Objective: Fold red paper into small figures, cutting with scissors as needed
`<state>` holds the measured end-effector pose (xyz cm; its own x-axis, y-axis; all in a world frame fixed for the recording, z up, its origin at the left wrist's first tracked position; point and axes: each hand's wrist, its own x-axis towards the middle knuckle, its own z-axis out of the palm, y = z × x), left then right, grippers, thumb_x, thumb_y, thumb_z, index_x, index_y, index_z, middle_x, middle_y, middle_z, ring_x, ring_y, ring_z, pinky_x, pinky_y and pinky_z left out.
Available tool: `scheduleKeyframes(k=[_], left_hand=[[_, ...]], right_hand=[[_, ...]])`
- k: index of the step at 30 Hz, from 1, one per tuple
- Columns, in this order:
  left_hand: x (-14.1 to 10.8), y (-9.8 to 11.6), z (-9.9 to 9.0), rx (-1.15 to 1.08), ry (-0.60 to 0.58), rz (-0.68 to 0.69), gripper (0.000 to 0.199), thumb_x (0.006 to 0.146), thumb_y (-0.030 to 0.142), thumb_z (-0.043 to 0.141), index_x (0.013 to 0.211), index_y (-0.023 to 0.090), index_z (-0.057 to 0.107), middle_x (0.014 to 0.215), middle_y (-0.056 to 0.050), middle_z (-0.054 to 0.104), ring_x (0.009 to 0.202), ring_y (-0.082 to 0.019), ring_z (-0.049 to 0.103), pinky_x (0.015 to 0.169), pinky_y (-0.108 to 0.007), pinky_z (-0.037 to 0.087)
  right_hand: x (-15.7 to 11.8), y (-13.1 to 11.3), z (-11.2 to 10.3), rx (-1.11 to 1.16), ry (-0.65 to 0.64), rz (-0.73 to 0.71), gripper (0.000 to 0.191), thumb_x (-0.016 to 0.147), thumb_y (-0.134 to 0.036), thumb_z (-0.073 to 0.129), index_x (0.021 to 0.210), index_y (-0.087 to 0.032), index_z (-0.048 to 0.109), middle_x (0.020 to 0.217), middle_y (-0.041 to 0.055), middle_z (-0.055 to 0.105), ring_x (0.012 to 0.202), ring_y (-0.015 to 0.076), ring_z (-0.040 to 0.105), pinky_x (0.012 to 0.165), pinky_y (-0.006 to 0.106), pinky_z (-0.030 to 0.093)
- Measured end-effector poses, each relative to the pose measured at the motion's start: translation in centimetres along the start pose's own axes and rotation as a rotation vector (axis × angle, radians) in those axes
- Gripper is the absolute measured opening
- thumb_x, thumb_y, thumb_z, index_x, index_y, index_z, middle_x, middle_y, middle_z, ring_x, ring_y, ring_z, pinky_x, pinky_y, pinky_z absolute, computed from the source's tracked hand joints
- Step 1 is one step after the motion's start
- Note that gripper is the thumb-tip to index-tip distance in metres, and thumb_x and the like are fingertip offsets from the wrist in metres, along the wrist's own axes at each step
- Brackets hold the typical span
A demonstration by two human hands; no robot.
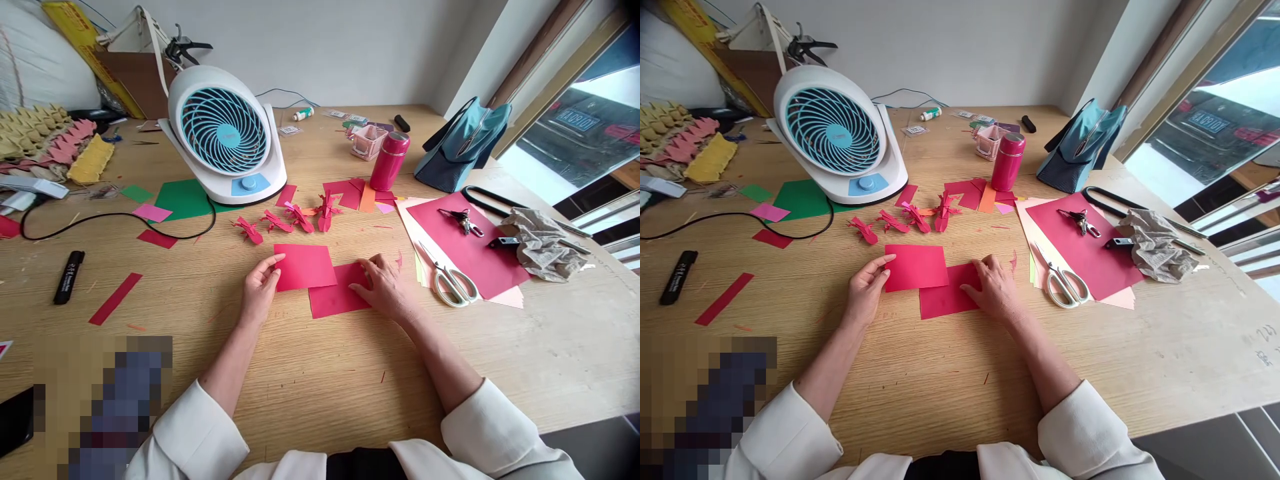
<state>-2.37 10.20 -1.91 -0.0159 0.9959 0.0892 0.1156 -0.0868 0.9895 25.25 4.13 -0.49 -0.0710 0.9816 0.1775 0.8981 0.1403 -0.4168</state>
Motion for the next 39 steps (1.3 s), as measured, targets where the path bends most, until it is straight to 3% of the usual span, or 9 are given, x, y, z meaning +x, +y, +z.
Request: scheduleKeyframes(k=[4,7,9,12,15,19,24,32,39], left_hand=[[-0.5,0.7,0.4,0.030,-0.137,0.026,0.040,0.081,0.031,0.060,0.117,0.016,0.069,0.115,-0.009,0.071,0.102,-0.019,0.063,0.094,-0.032,0.047],[-0.7,0.7,0.7,0.138,-0.184,0.109,0.037,0.085,0.028,0.055,0.118,0.017,0.069,0.114,-0.009,0.071,0.101,-0.019,0.064,0.096,-0.035,0.048],[-0.8,0.6,0.8,0.258,-0.178,0.216,0.034,0.087,0.024,0.052,0.116,0.020,0.069,0.114,-0.008,0.070,0.104,-0.020,0.063,0.096,-0.037,0.048],[-0.8,0.3,1.0,0.464,-0.177,0.371,0.033,0.086,0.018,0.053,0.115,0.023,0.069,0.113,-0.008,0.070,0.107,-0.023,0.061,0.099,-0.042,0.047],[-0.8,0.1,1.2,0.599,-0.216,0.434,0.037,0.085,0.016,0.057,0.121,0.024,0.066,0.116,-0.008,0.070,0.111,-0.026,0.058,0.100,-0.045,0.045],[-0.9,-0.2,1.3,0.708,-0.284,0.454,0.045,0.086,0.016,0.059,0.130,0.023,0.060,0.126,-0.008,0.067,0.123,-0.029,0.051,0.107,-0.049,0.038],[-0.8,-0.4,1.3,0.745,-0.342,0.450,0.048,0.089,0.017,0.056,0.136,0.026,0.056,0.132,-0.007,0.064,0.130,-0.028,0.048,0.110,-0.049,0.034],[-0.6,0.3,1.4,0.902,-0.413,0.434,0.050,0.094,0.017,0.048,0.143,0.029,0.048,0.138,-0.005,0.061,0.134,-0.025,0.046,0.108,-0.047,0.034],[-0.2,0.3,1.4,0.911,-0.416,0.435,0.058,0.090,0.006,0.039,0.142,0.031,0.050,0.136,-0.003,0.062,0.133,-0.024,0.047,0.104,-0.045,0.038]], right_hand=[[-0.2,-1.1,-0.4,0.047,-0.076,-0.047,0.041,0.086,-0.038,0.065,0.122,-0.019,0.062,0.106,0.0114,0.058,0.091,0.0242,0.061,0.080,0.037,0.051],[-0.1,-1.0,-0.8,0.188,-0.116,-0.045,0.024,0.091,-0.031,0.058,0.111,-0.021,0.067,0.092,0.0061,0.061,0.076,0.0171,0.060,0.071,0.031,0.049],[0.0,-0.4,-1.0,0.236,-0.061,-0.016,0.020,0.092,-0.026,0.055,0.103,-0.020,0.070,0.087,0.0054,0.061,0.071,0.0154,0.058,0.068,0.029,0.048],[0.1,0.6,-1.2,0.255,0.013,0.018,0.020,0.090,-0.024,0.055,0.102,-0.018,0.070,0.090,0.0065,0.062,0.074,0.0160,0.060,0.070,0.030,0.049],[0.1,0.9,-1.3,0.248,-0.054,-0.005,0.024,0.087,-0.026,0.060,0.109,-0.020,0.068,0.100,0.0078,0.062,0.083,0.0182,0.062,0.077,0.033,0.051],[0.0,0.4,-1.5,0.145,-0.107,-0.090,0.044,0.081,-0.030,0.071,0.123,-0.023,0.061,0.112,0.0099,0.059,0.104,0.0265,0.059,0.094,0.043,0.048],[0.1,0.3,-1.8,0.171,-0.142,-0.139,0.059,0.080,-0.027,0.072,0.134,-0.022,0.051,0.120,0.0116,0.058,0.112,0.0287,0.056,0.100,0.045,0.046],[0.1,1.2,-2.5,0.179,-0.194,-0.165,0.068,0.080,-0.026,0.071,0.142,-0.026,0.042,0.135,0.0108,0.052,0.123,0.0285,0.053,0.106,0.045,0.044],[0.3,1.3,-2.4,0.182,-0.199,-0.182,0.067,0.080,-0.026,0.071,0.141,-0.027,0.044,0.131,0.0111,0.055,0.121,0.0300,0.055,0.103,0.047,0.046]])
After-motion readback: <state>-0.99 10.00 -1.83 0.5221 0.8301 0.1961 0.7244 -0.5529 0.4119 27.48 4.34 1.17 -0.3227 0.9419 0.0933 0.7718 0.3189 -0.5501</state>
